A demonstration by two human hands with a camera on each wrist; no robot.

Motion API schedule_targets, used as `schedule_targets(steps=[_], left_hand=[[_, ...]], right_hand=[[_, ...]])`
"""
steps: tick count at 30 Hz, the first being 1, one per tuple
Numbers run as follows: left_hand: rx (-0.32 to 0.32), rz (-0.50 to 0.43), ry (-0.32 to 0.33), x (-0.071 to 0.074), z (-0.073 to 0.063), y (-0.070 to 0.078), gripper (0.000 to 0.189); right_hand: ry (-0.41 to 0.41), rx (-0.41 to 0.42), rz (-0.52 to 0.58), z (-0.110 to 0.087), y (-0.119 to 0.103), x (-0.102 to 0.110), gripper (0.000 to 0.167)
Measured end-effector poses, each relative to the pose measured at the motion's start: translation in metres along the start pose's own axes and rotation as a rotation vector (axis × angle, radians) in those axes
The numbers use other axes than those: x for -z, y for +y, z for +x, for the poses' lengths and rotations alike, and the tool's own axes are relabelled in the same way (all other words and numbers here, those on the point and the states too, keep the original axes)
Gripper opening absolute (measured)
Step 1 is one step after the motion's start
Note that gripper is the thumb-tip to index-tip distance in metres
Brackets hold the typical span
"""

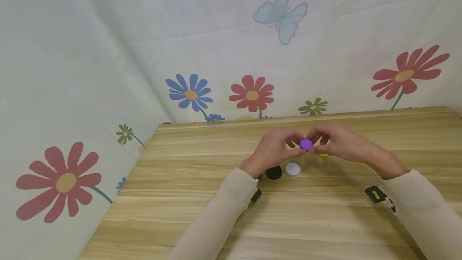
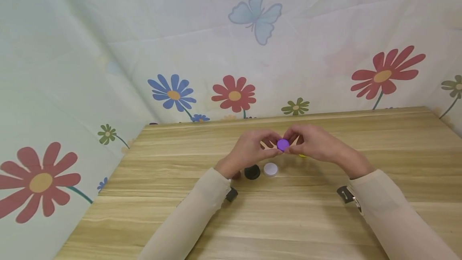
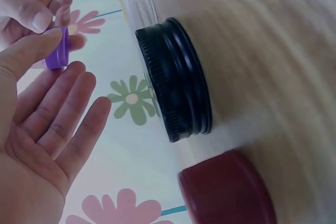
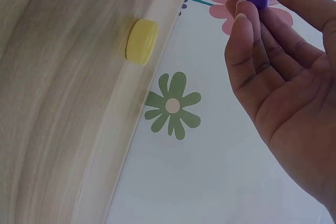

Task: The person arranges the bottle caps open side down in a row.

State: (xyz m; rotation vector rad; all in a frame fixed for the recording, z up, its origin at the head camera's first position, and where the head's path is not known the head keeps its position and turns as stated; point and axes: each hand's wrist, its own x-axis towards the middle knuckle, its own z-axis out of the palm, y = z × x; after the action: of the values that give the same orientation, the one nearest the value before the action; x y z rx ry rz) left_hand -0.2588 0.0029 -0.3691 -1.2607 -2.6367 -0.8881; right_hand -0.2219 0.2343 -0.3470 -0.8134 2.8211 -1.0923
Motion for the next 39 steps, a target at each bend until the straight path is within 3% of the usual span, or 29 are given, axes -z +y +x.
schedule_targets(steps=[5,19,29,39], left_hand=[[0.012,0.017,-0.029,-0.001,-0.001,0.001,0.031],[0.073,0.016,-0.176,-0.006,-0.001,0.003,0.023],[0.085,0.126,-0.241,-0.014,0.001,0.008,0.024],[0.088,0.144,-0.267,-0.016,-0.001,0.012,0.021]], right_hand=[[-0.027,0.021,-0.010,0.000,0.001,0.000,0.024],[-0.188,-0.021,0.025,-0.001,0.004,-0.007,0.018],[-0.219,0.009,-0.006,0.000,0.008,-0.013,0.019],[-0.247,-0.008,-0.011,0.001,0.011,-0.016,0.021]])
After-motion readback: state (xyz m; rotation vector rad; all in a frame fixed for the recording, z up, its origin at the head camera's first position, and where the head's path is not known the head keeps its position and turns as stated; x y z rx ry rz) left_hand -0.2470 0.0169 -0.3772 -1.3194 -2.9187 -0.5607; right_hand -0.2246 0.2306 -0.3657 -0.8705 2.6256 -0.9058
